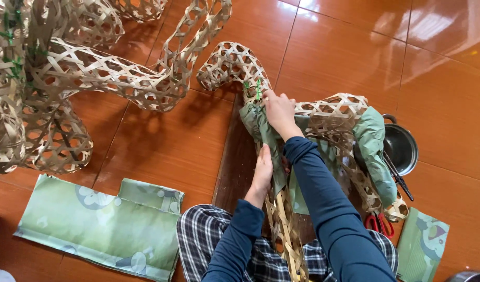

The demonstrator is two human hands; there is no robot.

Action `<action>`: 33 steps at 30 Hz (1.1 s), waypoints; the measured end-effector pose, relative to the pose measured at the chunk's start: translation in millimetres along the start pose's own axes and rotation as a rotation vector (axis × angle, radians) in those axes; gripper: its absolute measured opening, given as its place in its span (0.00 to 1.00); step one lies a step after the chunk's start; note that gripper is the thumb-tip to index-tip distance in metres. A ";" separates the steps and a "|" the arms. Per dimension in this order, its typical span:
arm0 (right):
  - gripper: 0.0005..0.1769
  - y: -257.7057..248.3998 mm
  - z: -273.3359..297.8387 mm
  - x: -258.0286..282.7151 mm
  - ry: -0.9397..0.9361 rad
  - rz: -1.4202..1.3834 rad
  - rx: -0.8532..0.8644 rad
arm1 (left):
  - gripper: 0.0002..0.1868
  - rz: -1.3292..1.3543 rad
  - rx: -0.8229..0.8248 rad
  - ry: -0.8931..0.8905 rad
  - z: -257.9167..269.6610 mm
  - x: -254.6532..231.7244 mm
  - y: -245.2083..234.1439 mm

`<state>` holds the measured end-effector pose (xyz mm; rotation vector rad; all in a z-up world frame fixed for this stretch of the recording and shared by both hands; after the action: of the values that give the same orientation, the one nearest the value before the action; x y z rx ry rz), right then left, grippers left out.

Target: Decorating a large woven animal sculpture by applying paper patches with adhesive and trimming them with scissors.

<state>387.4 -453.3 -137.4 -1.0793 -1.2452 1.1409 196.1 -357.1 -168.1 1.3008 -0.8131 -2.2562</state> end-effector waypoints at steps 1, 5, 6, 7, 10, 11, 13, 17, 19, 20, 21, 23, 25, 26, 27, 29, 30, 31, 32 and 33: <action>0.11 0.9 -1.2 -0.5 -0.050 0.078 -0.039 | 0.33 0.015 -0.013 -0.017 2.0 -1.3 -1.2; 0.22 -95.5 54.0 10.0 -0.173 -0.563 -0.043 | 0.42 0.107 -0.028 -0.135 22.9 -39.6 10.3; 0.22 -101.3 89.7 10.0 -0.174 -0.561 -0.047 | 0.42 0.107 -0.024 -0.133 8.0 -15.4 -16.2; 0.18 -109.8 123.6 8.2 -0.147 -0.665 -0.093 | 0.39 -0.001 0.013 -0.117 -9.6 7.8 -39.4; 0.25 -98.8 240.9 4.3 0.052 -1.002 -0.003 | 0.34 -0.206 -0.023 -0.028 -11.5 12.1 -58.2; 0.33 -84.6 282.4 2.3 0.237 -1.235 0.154 | 0.30 -0.305 -0.108 0.031 -2.7 1.5 -57.7; 0.37 -84.9 324.3 15.1 0.305 -1.578 0.333 | 0.30 -0.388 -0.182 0.072 21.1 3.1 -61.1; 0.39 -169.0 333.5 61.2 0.408 -1.701 0.404 | 0.42 -0.647 -0.268 0.029 105.3 18.4 -57.5; 0.30 -157.3 293.9 47.1 0.275 -1.782 0.402 | 0.57 -0.605 -0.188 -0.065 130.6 28.8 -43.9; 0.24 -151.1 273.3 39.9 0.152 -1.850 0.395 | 0.73 -0.552 -0.103 -0.168 142.4 37.3 -36.3; 0.24 -173.1 282.3 55.3 0.151 -1.858 0.400 | 0.73 -0.558 -0.110 -0.169 145.3 45.2 -48.9; 0.23 -218.2 293.6 83.8 0.245 -2.062 0.339 | 0.34 0.133 0.260 -0.146 144.4 58.3 -65.6; 0.30 -238.8 317.1 109.4 0.234 -2.052 0.313 | 0.33 0.179 0.293 -0.133 153.0 45.1 -62.0; 0.38 -249.8 327.7 120.4 0.229 -2.035 0.283 | 0.33 0.232 0.332 -0.123 155.2 39.0 -57.8; 0.38 -253.6 340.3 122.0 0.229 -2.038 0.280 | 0.33 0.229 0.333 -0.125 204.7 2.6 -31.2; 0.48 -264.5 362.2 124.6 -0.045 -1.946 0.162 | 0.31 0.183 0.155 -0.056 313.1 -90.0 5.9; 0.48 -282.5 378.8 121.3 -0.037 -1.954 0.155 | 0.31 0.175 0.154 -0.065 310.3 -102.0 15.9; 0.54 -300.2 396.3 118.7 -0.102 -1.947 0.133 | 0.29 0.081 0.200 -0.049 307.6 -113.8 25.5; 0.60 -317.2 412.7 115.5 -0.167 -1.938 0.110 | 0.29 -0.012 0.247 -0.033 303.1 -124.8 35.6; 0.60 -306.1 414.9 90.2 -0.136 -1.951 0.096 | 0.29 -0.021 0.245 -0.063 268.7 -109.1 6.4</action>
<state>-15.2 -408.6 194.1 0.5137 -1.5211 -0.2918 13.7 -220.6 11.5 1.3536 -1.1338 -2.2793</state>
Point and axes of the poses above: each hand's wrist, its own z-axis away from the middle knuckle, its own y-axis out of the palm, x = y × z, the point moved 2 cm from there along -z, towards the middle knuckle, and after that the axes turned 6 degrees about x, right-handed, at the moved point
